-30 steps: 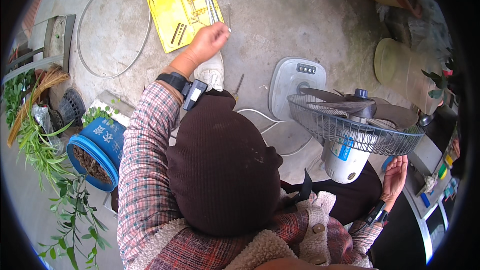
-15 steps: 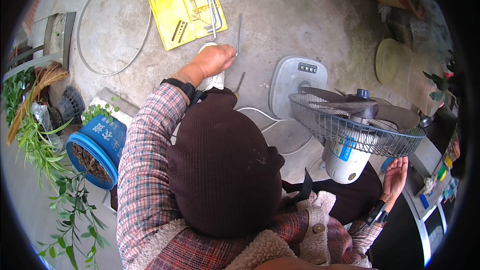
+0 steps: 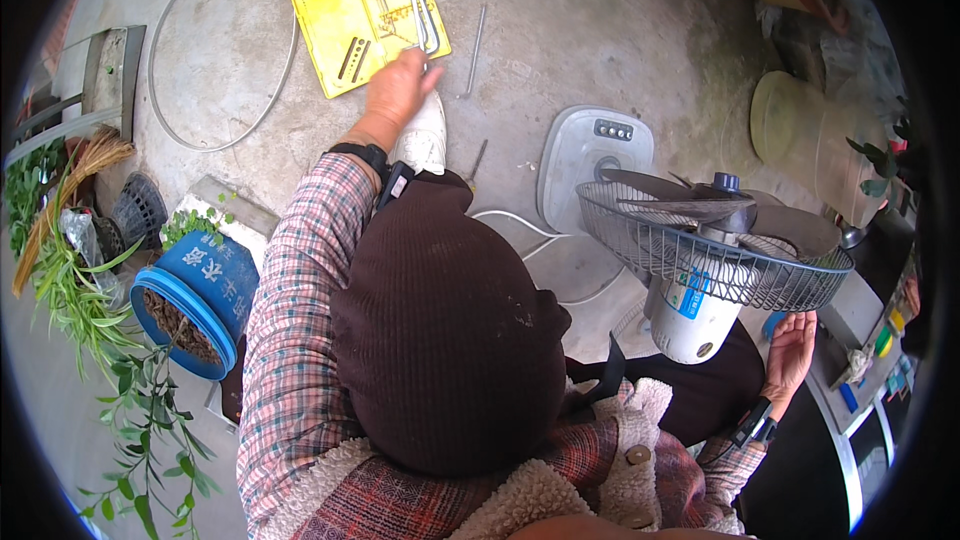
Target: The person sits on the floor and uses an Allen key to adjust a screw on the base of a standing fan. They select a tool from a yellow case, apply it to the fan, and continue working on the same area.
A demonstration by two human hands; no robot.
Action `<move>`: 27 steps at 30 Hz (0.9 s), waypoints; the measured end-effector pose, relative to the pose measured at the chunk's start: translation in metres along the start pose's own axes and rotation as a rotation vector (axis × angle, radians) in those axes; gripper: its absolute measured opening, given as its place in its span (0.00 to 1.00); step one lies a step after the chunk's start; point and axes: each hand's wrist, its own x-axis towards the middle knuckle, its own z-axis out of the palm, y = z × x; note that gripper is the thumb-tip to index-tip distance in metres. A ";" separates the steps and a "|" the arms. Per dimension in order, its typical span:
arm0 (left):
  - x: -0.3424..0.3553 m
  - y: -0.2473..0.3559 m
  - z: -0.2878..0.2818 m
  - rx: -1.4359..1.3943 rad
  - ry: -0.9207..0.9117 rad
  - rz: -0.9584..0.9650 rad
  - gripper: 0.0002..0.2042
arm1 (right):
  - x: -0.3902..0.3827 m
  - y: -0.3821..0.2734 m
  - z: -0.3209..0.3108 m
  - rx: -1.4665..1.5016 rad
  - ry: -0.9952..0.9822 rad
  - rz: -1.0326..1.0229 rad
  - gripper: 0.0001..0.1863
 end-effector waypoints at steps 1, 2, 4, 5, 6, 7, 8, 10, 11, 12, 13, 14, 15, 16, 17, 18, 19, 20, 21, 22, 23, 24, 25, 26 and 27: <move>0.002 -0.001 0.000 0.033 -0.059 -0.043 0.17 | 0.000 0.000 0.001 -0.004 0.013 -0.006 0.17; 0.005 -0.003 -0.001 0.063 -0.060 -0.057 0.17 | 0.001 0.000 0.002 -0.010 0.011 -0.003 0.17; 0.008 -0.004 -0.001 0.093 -0.074 -0.070 0.17 | 0.001 -0.001 0.003 -0.020 0.010 -0.009 0.17; 0.008 -0.005 -0.001 0.064 -0.076 -0.073 0.16 | 0.002 0.000 0.003 -0.020 0.006 0.005 0.17; 0.008 -0.006 -0.001 0.045 -0.080 -0.088 0.15 | 0.002 0.000 0.002 -0.016 0.004 0.007 0.17; 0.007 -0.006 -0.001 0.005 -0.107 -0.083 0.14 | 0.003 0.000 0.001 -0.013 0.001 0.008 0.17; 0.006 -0.007 -0.001 -0.122 -0.057 -0.182 0.13 | 0.003 0.000 0.000 -0.007 0.004 0.007 0.17; 0.002 -0.008 -0.003 -0.408 0.009 -0.369 0.11 | 0.002 0.000 -0.003 0.006 0.017 0.007 0.16; 0.000 -0.007 -0.003 -0.367 -0.034 -0.272 0.11 | 0.002 -0.001 -0.004 0.008 0.013 0.005 0.16; -0.002 -0.006 -0.002 -0.318 -0.063 -0.204 0.11 | 0.001 -0.001 -0.005 0.010 0.018 0.006 0.16; -0.003 -0.004 -0.001 -0.265 -0.079 -0.144 0.11 | 0.001 -0.001 -0.006 0.012 0.023 0.007 0.16; -0.004 -0.001 0.001 -0.169 -0.071 0.012 0.10 | 0.001 -0.001 -0.006 0.012 0.024 0.008 0.16; -0.003 0.002 0.003 -0.104 -0.068 0.118 0.10 | 0.001 -0.001 -0.005 0.012 0.025 0.008 0.16; -0.001 0.005 0.006 -0.046 -0.081 0.230 0.10 | 0.001 -0.001 -0.004 0.018 -0.029 -0.008 0.16; 0.001 0.008 0.008 -0.006 -0.077 0.372 0.10 | 0.002 0.000 -0.003 0.007 0.016 0.012 0.16; 0.004 0.012 0.010 0.056 -0.153 0.382 0.09 | 0.001 0.001 -0.002 0.002 0.007 0.015 0.16; 0.007 0.016 0.012 0.093 -0.185 0.431 0.09 | 0.002 0.001 0.000 -0.014 0.046 0.028 0.16; 0.011 0.020 0.014 0.115 -0.194 0.502 0.10 | 0.001 0.001 0.001 -0.009 0.071 0.014 0.17; 0.014 0.025 0.016 0.164 -0.220 0.545 0.10 | 0.001 0.000 0.002 -0.007 0.008 0.017 0.17; 0.017 0.030 0.017 0.137 -0.199 0.585 0.09 | 0.000 -0.001 0.003 -0.003 0.001 0.019 0.16; 0.018 0.036 0.020 0.137 -0.196 0.597 0.09 | -0.001 -0.003 0.003 0.001 0.001 0.016 0.16; 0.019 0.039 0.022 0.136 -0.193 0.609 0.08 | -0.001 -0.004 0.003 0.000 -0.011 0.020 0.17; 0.020 0.043 0.026 0.188 -0.184 0.637 0.05 | -0.002 -0.006 0.002 0.000 -0.016 0.018 0.17; 0.020 0.045 0.029 0.240 -0.174 0.663 0.03 | -0.002 -0.007 0.001 0.016 -0.084 -0.003 0.17; 0.020 0.046 0.032 0.249 -0.105 0.742 0.03 | -0.002 -0.008 -0.001 0.005 -0.001 0.009 0.17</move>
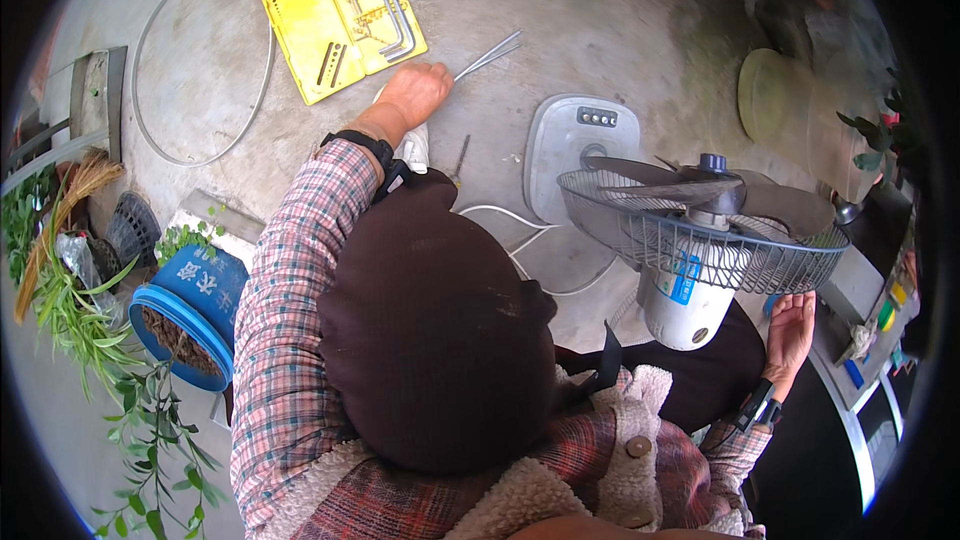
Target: The person sits on the floor and uses an Allen key to adjust a screw on the base of a standing fan. They select a tool from a yellow case, apply it to the fan, and continue working on the same area.
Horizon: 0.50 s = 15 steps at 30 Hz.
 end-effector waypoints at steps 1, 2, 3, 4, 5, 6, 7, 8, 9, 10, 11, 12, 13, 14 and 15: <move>0.002 0.002 0.004 0.023 -0.050 -0.071 0.03 | -0.001 -0.001 -0.002 0.005 0.021 -0.008 0.18; 0.001 0.001 0.007 0.031 -0.026 -0.097 0.03 | 0.002 -0.001 -0.005 0.016 -0.023 -0.012 0.19; 0.004 0.003 0.012 0.058 -0.065 -0.169 0.03 | -0.001 -0.003 -0.008 0.005 0.057 -0.001 0.21; 0.004 0.001 0.014 0.040 -0.008 -0.163 0.03 | 0.007 -0.001 -0.010 0.019 0.023 0.003 0.22; 0.015 0.008 0.022 -0.028 0.048 -0.078 0.03 | 0.003 -0.005 -0.014 0.003 0.051 -0.027 0.23; 0.018 0.007 0.023 0.026 -0.028 -0.127 0.03 | 0.012 -0.003 -0.017 -0.006 0.040 -0.042 0.22; 0.023 0.011 0.023 0.043 0.015 -0.059 0.03 | 0.012 -0.006 -0.020 0.003 0.066 -0.012 0.22; 0.027 0.012 0.022 0.036 -0.082 -0.128 0.03 | 0.014 -0.007 -0.021 -0.029 0.056 -0.004 0.21; 0.030 0.014 0.019 0.051 -0.149 -0.207 0.03 | 0.016 -0.008 -0.023 -0.039 0.074 -0.002 0.20; 0.032 0.015 0.015 -0.020 -0.127 -0.195 0.03 | 0.017 -0.010 -0.025 -0.048 0.117 0.015 0.20; 0.032 0.014 0.010 -0.072 -0.142 -0.223 0.04 | 0.019 -0.011 -0.026 -0.041 0.032 -0.002 0.20; 0.032 0.014 0.005 -0.123 -0.158 -0.250 0.05 | 0.019 -0.012 -0.028 -0.028 -0.024 -0.004 0.20; 0.031 0.010 -0.001 -0.207 -0.120 -0.243 0.07 | 0.021 -0.012 -0.029 -0.034 0.045 -0.010 0.19; 0.029 0.008 -0.008 -0.440 -0.142 -0.350 0.07 | 0.021 -0.012 -0.031 -0.023 0.041 -0.008 0.19; 0.024 0.005 -0.017 -0.661 -0.146 -0.440 0.07 | 0.020 -0.011 -0.033 -0.033 0.052 -0.010 0.19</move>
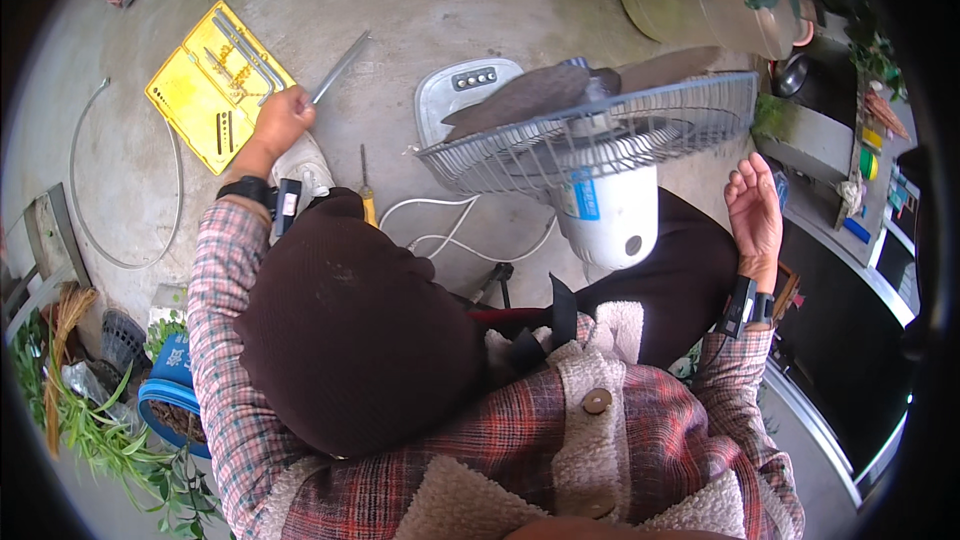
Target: The person sits on the floor and uses an Allen key to adjust a screw on the base of a standing fan. They select a tool from a yellow case, apply it to the fan, and continue working on the same area.
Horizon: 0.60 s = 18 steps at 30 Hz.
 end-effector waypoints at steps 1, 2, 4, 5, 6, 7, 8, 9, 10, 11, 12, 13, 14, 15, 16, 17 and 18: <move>-0.007 0.004 -0.008 -0.242 -0.038 -0.084 0.07 | -0.003 -0.001 -0.002 0.015 -0.030 -0.021 0.19; -0.018 0.010 -0.021 -0.477 -0.015 -0.114 0.06 | -0.007 -0.001 -0.004 0.018 -0.012 -0.007 0.19; -0.051 0.032 -0.056 -0.618 0.009 -0.260 0.05 | -0.023 -0.005 -0.005 0.019 -0.067 -0.025 0.18; -0.072 0.049 -0.078 -0.702 0.019 -0.369 0.04 | -0.033 -0.009 -0.002 0.021 -0.086 -0.040 0.18; -0.094 0.071 -0.100 -0.763 0.078 -0.311 0.03 | -0.046 -0.014 0.002 0.045 -0.093 -0.054 0.18; -0.120 0.096 -0.125 -0.835 0.146 -0.285 0.03 | -0.061 -0.020 0.009 0.060 -0.154 -0.079 0.18; -0.142 0.123 -0.151 -0.881 0.172 -0.243 0.03 | -0.075 -0.027 0.019 0.077 -0.213 -0.099 0.18; -0.163 0.150 -0.174 -0.930 0.188 -0.202 0.03 | -0.093 -0.034 0.031 0.114 -0.337 -0.144 0.19; -0.194 0.176 -0.201 -0.879 0.213 -0.184 0.04 | -0.103 -0.036 0.046 0.161 -0.456 -0.141 0.19; -0.220 0.200 -0.223 -0.818 0.276 -0.223 0.04 | -0.115 -0.038 0.062 0.144 -0.466 -0.104 0.18; -0.242 0.221 -0.238 -0.783 0.329 -0.181 0.04 | -0.127 -0.039 0.078 0.099 -0.541 -0.045 0.18; -0.259 0.238 -0.244 -0.777 0.260 -0.165 0.05 | -0.137 -0.039 0.093 0.018 -0.589 0.037 0.17; -0.269 0.250 -0.246 -0.767 0.261 -0.168 0.05 | -0.151 -0.037 0.106 -0.007 -0.735 0.036 0.17; -0.277 0.258 -0.246 -0.760 0.273 -0.179 0.05 | -0.162 -0.035 0.117 -0.112 -0.785 0.098 0.16; -0.283 0.262 -0.241 -0.816 0.250 -0.178 0.05 | -0.173 -0.033 0.127 -0.142 -0.864 0.095 0.16; -0.286 0.264 -0.234 -0.880 0.235 -0.193 0.05 | -0.183 -0.032 0.133 -0.194 -0.893 0.091 0.16; -0.290 0.264 -0.233 -0.933 0.230 -0.168 0.05 | -0.188 -0.030 0.141 -0.205 -0.888 0.100 0.15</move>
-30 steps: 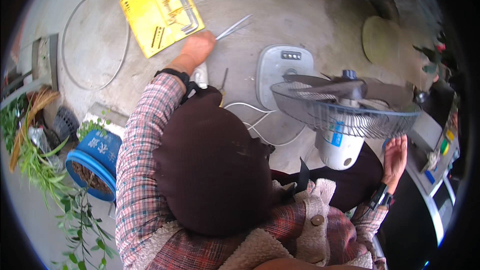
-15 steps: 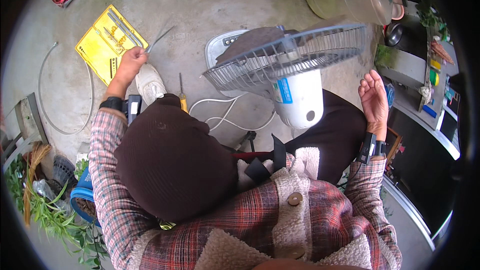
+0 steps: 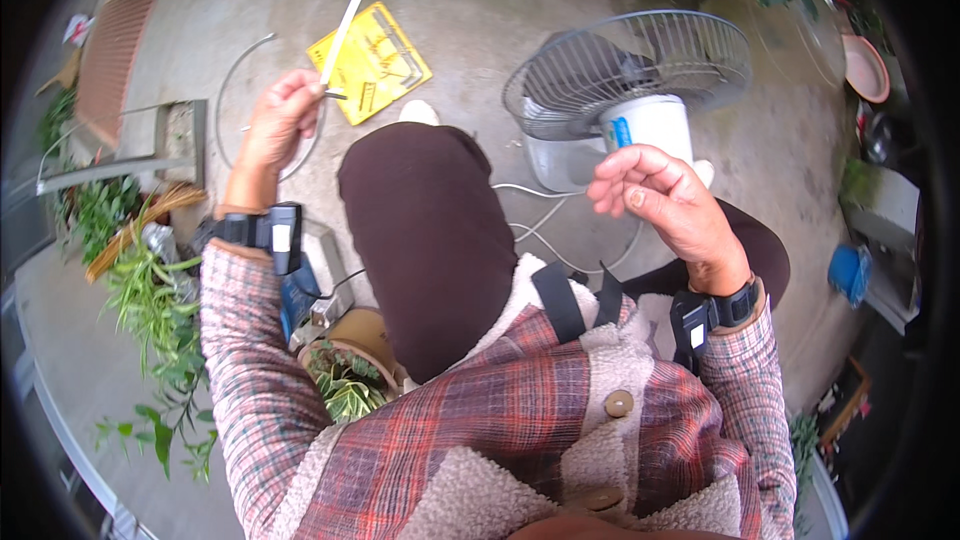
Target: The person sits on the floor and uses an Allen key to adjust a screw on the base of a standing fan. They select a tool from a yellow case, apply it to the fan, and continue working on the same area.
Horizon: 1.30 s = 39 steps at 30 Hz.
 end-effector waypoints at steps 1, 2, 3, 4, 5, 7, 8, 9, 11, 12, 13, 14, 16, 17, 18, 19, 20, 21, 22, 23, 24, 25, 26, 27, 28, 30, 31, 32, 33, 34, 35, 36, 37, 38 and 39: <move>-0.002 -0.007 0.002 -0.081 -0.033 -0.007 0.05 | -0.001 0.000 0.006 -0.018 0.014 0.034 0.14; -0.006 -0.012 0.001 -0.092 -0.002 0.006 0.05 | 0.000 0.001 0.009 -0.048 0.017 0.051 0.14; -0.009 -0.017 0.000 -0.109 0.012 0.031 0.05 | 0.000 0.001 0.011 -0.075 0.010 0.062 0.13; -0.014 -0.023 -0.001 -0.153 0.043 0.044 0.05 | 0.000 0.001 0.011 -0.103 0.003 0.073 0.13; -0.018 -0.028 -0.003 -0.209 0.059 0.048 0.05 | 0.000 0.002 0.011 -0.092 0.037 0.090 0.13; -0.025 -0.042 -0.006 -0.252 0.129 0.069 0.06 | -0.003 0.005 0.010 -0.081 0.123 0.146 0.13; -0.026 -0.049 -0.007 -0.251 0.168 0.043 0.06 | -0.004 0.009 0.011 -0.063 0.181 0.155 0.13; -0.026 -0.056 -0.009 -0.266 0.185 0.047 0.06 | -0.004 0.012 0.012 -0.037 0.165 0.104 0.13; -0.027 -0.062 -0.016 -0.262 0.237 0.066 0.06 | -0.001 0.018 0.017 -0.033 0.204 0.111 0.13; -0.030 -0.062 -0.018 -0.244 0.273 0.080 0.06 | 0.001 0.018 0.018 -0.059 0.204 0.099 0.13; -0.035 -0.058 -0.020 -0.227 0.320 0.063 0.07 | 0.005 0.018 0.020 -0.055 0.201 0.095 0.13; -0.044 -0.050 -0.020 -0.177 0.370 0.059 0.07 | 0.008 0.015 0.021 -0.041 0.190 0.079 0.13; -0.071 -0.028 -0.010 -0.202 0.346 0.202 0.07 | 0.013 0.007 0.021 -0.030 0.179 0.018 0.13; -0.086 -0.014 0.001 -0.215 0.345 0.252 0.07 | 0.013 0.001 0.019 -0.032 0.181 -0.026 0.13; -0.100 -0.001 0.017 -0.292 0.286 0.257 0.08 | 0.012 -0.004 0.018 -0.034 0.215 -0.056 0.14; -0.114 0.011 0.038 -0.369 0.227 0.261 0.08 | 0.009 -0.009 0.016 -0.023 0.182 -0.057 0.14; -0.120 0.021 0.063 -0.450 0.138 0.270 0.08 | 0.004 -0.011 0.015 -0.027 0.226 -0.030 0.14; -0.124 0.028 0.092 -0.462 0.090 0.198 0.10 | -0.001 -0.013 0.012 -0.043 0.306 0.038 0.14; -0.125 0.038 0.115 -0.484 0.094 0.226 0.09 | -0.005 -0.013 0.010 -0.022 0.201 -0.014 0.14; -0.124 0.045 0.139 -0.516 0.107 0.227 0.10 | -0.009 -0.011 0.007 -0.027 0.134 -0.041 0.14; -0.120 0.049 0.163 -0.561 0.049 0.178 0.09 | -0.014 -0.009 0.003 0.008 0.062 -0.066 0.14; -0.118 0.053 0.183 -0.594 0.000 0.120 0.09 | -0.017 -0.006 0.001 0.025 0.024 -0.059 0.14; -0.117 0.054 0.203 -0.629 -0.029 0.081 0.09 | -0.021 -0.004 -0.002 0.065 0.043 -0.067 0.14; -0.115 0.049 0.225 -0.588 -0.052 0.012 0.07 | -0.024 -0.001 -0.004 0.118 0.023 -0.107 0.14; -0.114 0.042 0.247 -0.596 -0.093 -0.040 0.07 | -0.027 0.000 -0.006 0.128 0.035 -0.094 0.14; -0.111 0.029 0.274 -0.584 -0.116 -0.092 0.06 | -0.029 0.002 -0.008 0.150 0.031 -0.084 0.14; -0.109 0.024 0.281 -0.574 -0.100 -0.090 0.06 | -0.029 0.003 -0.009 0.196 -0.046 -0.131 0.14; -0.106 0.021 0.283 -0.573 -0.089 -0.078 0.06 | -0.031 0.005 -0.009 0.231 -0.064 -0.137 0.14; -0.103 0.017 0.288 -0.586 -0.121 -0.068 0.06 | -0.032 0.006 -0.011 0.283 -0.114 -0.171 0.14; -0.101 0.011 0.296 -0.592 -0.116 -0.061 0.06 | -0.037 0.007 -0.014 0.311 -0.075 -0.172 0.12; -0.098 0.007 0.304 -0.602 -0.111 -0.047 0.06 | -0.041 0.009 -0.019 0.302 -0.027 -0.201 0.12; -0.096 0.002 0.315 -0.602 -0.148 -0.045 0.06 | -0.045 0.010 -0.025 0.300 -0.005 -0.246 0.11; -0.093 -0.003 0.325 -0.611 -0.151 -0.061 0.06 | -0.049 0.012 -0.031 0.294 0.034 -0.276 0.11; -0.091 -0.007 0.333 -0.632 -0.162 -0.068 0.06 | -0.053 0.014 -0.036 0.297 0.033 -0.287 0.10; -0.089 -0.011 0.341 -0.644 -0.182 -0.085 0.06 | -0.056 0.016 -0.041 0.296 0.048 -0.284 0.10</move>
